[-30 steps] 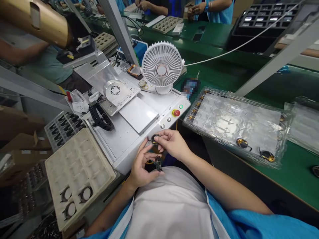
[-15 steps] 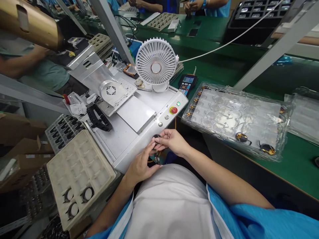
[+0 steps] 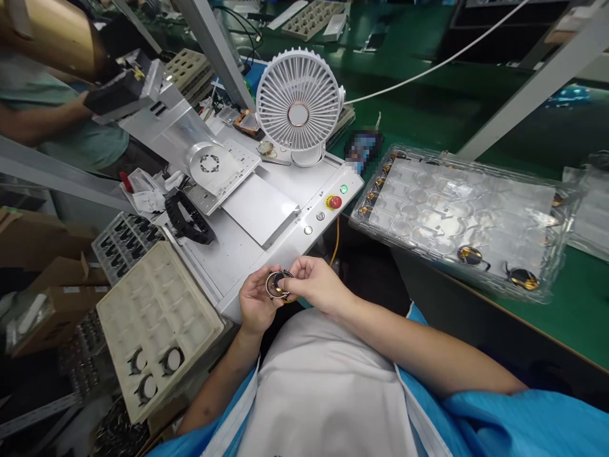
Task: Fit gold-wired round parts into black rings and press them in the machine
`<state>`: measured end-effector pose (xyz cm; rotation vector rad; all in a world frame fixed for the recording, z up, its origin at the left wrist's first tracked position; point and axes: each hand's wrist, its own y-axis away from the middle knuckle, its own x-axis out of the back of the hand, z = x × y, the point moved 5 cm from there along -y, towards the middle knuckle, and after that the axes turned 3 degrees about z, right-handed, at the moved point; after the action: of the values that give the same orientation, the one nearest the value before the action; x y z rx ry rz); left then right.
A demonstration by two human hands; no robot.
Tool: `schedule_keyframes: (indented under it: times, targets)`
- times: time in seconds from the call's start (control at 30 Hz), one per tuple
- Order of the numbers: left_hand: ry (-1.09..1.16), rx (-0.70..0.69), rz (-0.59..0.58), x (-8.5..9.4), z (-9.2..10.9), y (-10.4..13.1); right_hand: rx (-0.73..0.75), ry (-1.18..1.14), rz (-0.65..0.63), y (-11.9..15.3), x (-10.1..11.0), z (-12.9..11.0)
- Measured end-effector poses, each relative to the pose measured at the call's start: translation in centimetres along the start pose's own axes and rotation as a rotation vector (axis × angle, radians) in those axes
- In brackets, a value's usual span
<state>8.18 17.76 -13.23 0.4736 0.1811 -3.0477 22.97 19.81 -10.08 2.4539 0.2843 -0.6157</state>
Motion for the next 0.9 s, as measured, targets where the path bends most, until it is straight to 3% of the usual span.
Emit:
schedule_keyframes:
  times: [0.2, 0.37, 0.63, 0.9]
  targets:
    - [0.002, -0.018, 0.041, 0.1, -0.2, 0.3, 0.145, 0.103, 0.031, 0.7, -0.6, -0.4]
    - [-0.041, -0.026, 0.107, 0.4, -0.2, 0.3, 0.155, 0.169, 0.038, 0.9, -1.1, -0.4]
    - [-0.027, -0.058, 0.079, 0.1, 0.0, 0.2, 0.178, 0.17, 0.041, 0.7, -1.1, -0.3]
    - [-0.055, -0.038, 0.135, 0.9, -0.6, 0.5, 0.161, 0.148, 0.02, 0.8, -1.2, 0.1]
